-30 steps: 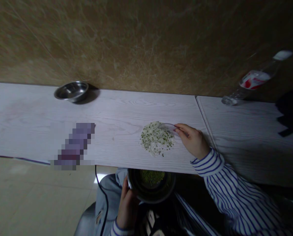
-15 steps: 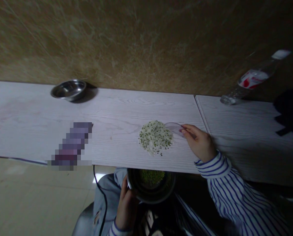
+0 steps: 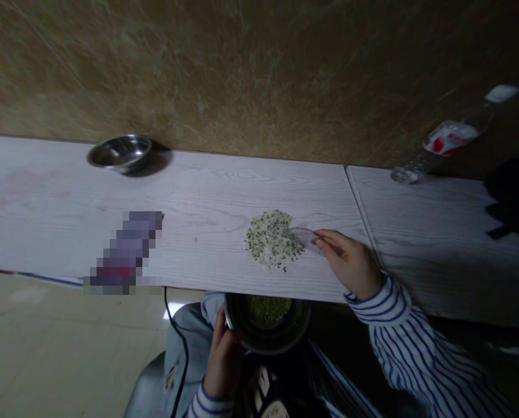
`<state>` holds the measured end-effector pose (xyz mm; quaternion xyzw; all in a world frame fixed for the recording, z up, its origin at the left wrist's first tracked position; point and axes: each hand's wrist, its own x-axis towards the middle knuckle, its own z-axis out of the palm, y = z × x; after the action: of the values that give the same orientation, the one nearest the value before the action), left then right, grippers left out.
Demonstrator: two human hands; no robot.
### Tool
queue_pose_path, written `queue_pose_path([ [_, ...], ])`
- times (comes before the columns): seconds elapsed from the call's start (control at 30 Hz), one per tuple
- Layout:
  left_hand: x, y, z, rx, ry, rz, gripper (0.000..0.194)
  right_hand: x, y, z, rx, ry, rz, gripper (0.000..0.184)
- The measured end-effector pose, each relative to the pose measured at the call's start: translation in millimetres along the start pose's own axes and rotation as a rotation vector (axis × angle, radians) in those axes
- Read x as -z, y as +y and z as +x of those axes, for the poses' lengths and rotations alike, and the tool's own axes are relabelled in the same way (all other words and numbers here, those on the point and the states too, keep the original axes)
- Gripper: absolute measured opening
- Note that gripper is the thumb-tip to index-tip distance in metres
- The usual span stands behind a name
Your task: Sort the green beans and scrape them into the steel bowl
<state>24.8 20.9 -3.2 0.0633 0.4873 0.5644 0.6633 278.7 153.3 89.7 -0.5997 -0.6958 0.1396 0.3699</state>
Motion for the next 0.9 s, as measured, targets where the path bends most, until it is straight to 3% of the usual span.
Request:
queue_pose_path([
  [0.37,-4.2,2.9,-3.8,0.009,-0.004,0.032,0.065,1.2,-11.3,-24.2,0.024,-0.073,0.034,0.021],
  [0.63,-3.8,0.6,-3.6,0.002,-0.007,0.039,0.058,10.8,11.6,-17.7,-0.118,0.082,0.000,0.026],
  [0.9,-4.3,0.3,-3.0,0.004,0.013,0.091,0.057,7.6,10.6,-24.1,-0.105,0.033,0.002,0.026],
])
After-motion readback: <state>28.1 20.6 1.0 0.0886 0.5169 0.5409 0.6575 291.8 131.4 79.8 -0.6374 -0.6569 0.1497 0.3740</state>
